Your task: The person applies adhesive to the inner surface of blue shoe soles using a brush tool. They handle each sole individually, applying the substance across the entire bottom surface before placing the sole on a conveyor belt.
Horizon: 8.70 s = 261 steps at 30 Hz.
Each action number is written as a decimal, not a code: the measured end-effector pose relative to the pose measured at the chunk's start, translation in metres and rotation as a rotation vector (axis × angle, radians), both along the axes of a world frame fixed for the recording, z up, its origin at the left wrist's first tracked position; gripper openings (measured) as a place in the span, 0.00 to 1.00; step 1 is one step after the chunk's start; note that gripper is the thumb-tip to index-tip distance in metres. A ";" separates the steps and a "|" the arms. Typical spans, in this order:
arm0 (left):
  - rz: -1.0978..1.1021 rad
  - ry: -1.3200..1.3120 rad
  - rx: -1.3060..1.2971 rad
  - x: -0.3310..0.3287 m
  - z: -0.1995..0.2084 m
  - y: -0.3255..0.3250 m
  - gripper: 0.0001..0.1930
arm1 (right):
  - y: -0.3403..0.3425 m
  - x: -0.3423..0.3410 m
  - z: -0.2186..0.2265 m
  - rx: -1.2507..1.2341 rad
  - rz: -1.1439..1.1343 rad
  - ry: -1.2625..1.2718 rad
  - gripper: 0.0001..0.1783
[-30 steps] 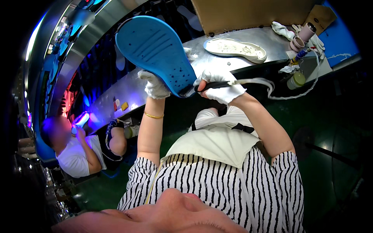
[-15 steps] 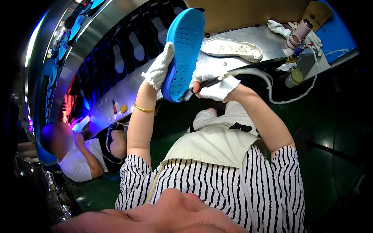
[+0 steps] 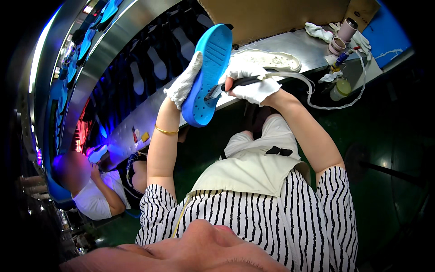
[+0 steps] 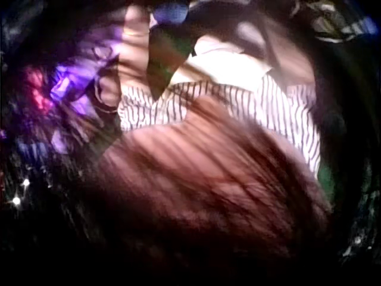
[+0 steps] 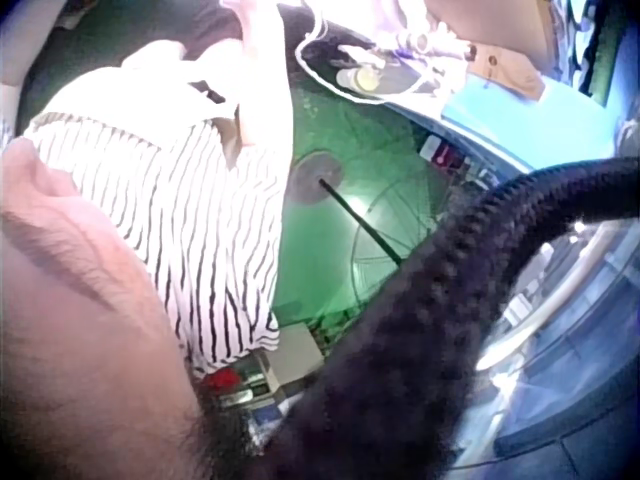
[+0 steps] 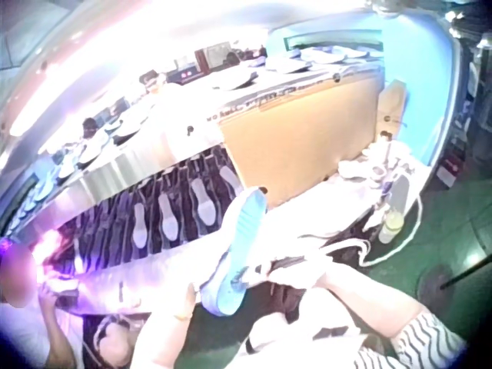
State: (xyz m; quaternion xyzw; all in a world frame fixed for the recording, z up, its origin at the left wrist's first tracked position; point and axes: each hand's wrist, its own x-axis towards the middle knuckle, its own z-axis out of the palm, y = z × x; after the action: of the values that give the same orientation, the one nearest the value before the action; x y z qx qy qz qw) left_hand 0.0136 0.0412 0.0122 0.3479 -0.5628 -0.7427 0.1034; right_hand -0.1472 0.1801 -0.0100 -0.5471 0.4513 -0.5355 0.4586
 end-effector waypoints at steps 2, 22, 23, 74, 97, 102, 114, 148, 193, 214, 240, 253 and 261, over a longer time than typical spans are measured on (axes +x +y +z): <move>-0.011 0.122 0.037 0.002 -0.003 -0.004 0.36 | -0.004 -0.001 -0.002 -0.059 -0.024 0.047 0.07; 0.047 0.780 0.576 0.047 -0.085 0.059 0.37 | 0.022 0.016 -0.016 -0.145 -0.422 0.046 0.08; 0.067 0.843 0.632 0.045 -0.085 0.069 0.35 | 0.020 0.017 -0.015 -0.197 -0.452 0.122 0.08; 0.233 0.894 0.329 0.019 -0.058 0.077 0.45 | 0.046 0.048 -0.018 -0.357 -0.286 0.120 0.05; 0.064 0.986 0.310 -0.007 -0.023 0.062 0.44 | 0.053 0.026 -0.014 -0.192 -0.068 -0.005 0.05; 0.042 0.972 0.360 -0.010 -0.015 0.049 0.44 | 0.038 0.017 -0.012 -0.319 -0.172 0.123 0.06; 0.052 0.837 0.389 -0.008 -0.022 0.020 0.42 | 0.029 0.020 -0.002 -0.399 -0.213 0.181 0.09; -0.079 0.212 0.245 -0.003 -0.002 0.023 0.23 | 0.034 0.012 0.007 -0.167 0.028 0.369 0.06; 0.144 0.786 0.486 0.036 -0.034 0.061 0.35 | -0.020 0.020 0.015 -0.421 -0.622 -0.104 0.03; -0.149 0.683 0.124 0.000 0.079 0.009 0.43 | 0.051 -0.006 0.061 -0.782 -0.376 0.533 0.09; 0.471 0.480 -0.437 -0.074 0.101 -0.271 0.26 | 0.072 -0.017 0.005 -0.528 -0.552 0.245 0.08; 0.484 0.834 -0.696 0.175 0.173 -0.085 0.20 | 0.082 -0.003 0.008 -0.578 -0.430 0.204 0.07; 0.017 1.011 0.075 0.088 0.091 0.034 0.23 | 0.073 0.014 0.005 -0.141 -0.417 -0.064 0.09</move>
State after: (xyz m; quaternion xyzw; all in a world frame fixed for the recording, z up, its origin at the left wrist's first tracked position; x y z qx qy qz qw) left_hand 0.1021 0.0748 0.1037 -0.0470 -0.4124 -0.8371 0.3565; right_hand -0.1333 0.2532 -0.0051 -0.4552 0.5013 -0.6661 0.3127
